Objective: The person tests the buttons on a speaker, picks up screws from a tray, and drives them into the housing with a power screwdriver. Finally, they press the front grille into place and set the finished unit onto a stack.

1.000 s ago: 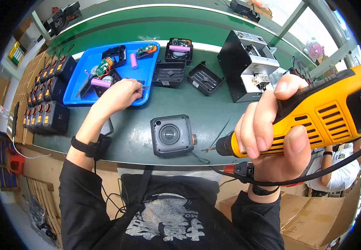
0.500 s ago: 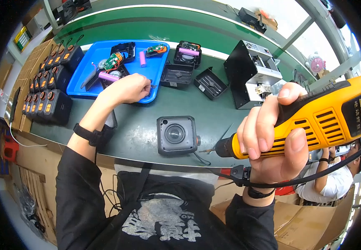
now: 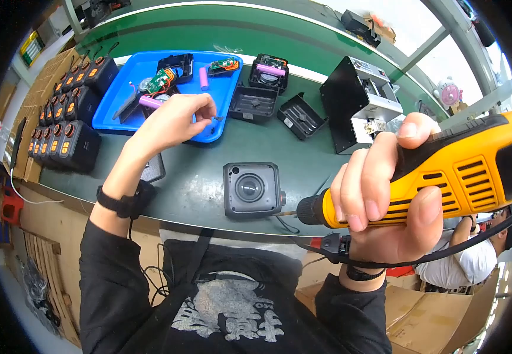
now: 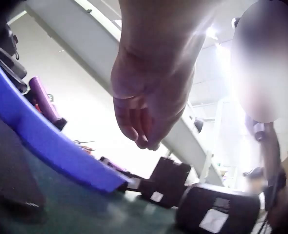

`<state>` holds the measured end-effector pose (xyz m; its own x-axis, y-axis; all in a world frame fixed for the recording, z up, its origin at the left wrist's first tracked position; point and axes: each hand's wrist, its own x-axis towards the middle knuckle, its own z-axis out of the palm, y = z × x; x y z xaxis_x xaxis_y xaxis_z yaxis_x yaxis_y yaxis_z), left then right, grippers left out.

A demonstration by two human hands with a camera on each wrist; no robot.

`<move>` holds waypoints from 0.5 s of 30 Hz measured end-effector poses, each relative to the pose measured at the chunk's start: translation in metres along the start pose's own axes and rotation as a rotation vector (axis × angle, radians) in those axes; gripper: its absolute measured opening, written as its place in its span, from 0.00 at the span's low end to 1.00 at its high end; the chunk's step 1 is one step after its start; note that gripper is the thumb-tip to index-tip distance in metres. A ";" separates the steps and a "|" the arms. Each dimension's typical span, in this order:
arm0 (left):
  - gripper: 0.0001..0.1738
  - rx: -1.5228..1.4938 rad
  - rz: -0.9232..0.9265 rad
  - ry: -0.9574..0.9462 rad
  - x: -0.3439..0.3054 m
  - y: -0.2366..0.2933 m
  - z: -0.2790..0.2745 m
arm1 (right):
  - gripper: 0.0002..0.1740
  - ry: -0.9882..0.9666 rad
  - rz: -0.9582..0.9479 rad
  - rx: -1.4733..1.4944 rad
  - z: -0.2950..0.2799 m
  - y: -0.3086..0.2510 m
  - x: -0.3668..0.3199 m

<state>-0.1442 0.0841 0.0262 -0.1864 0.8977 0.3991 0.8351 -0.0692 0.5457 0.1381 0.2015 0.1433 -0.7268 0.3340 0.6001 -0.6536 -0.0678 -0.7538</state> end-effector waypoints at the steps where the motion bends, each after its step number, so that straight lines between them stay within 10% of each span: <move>1: 0.06 -0.008 0.003 -0.002 -0.004 0.012 -0.003 | 0.26 -0.036 -0.014 0.000 0.001 0.001 0.001; 15: 0.09 -1.324 -0.436 0.129 -0.117 0.124 0.084 | 0.24 -0.142 -0.066 -0.005 0.015 0.007 -0.005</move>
<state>0.0252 0.0070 -0.0148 -0.4076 0.9121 0.0440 -0.3902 -0.2175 0.8947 0.1341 0.1854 0.1385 -0.7051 0.2015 0.6798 -0.7000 -0.0450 -0.7127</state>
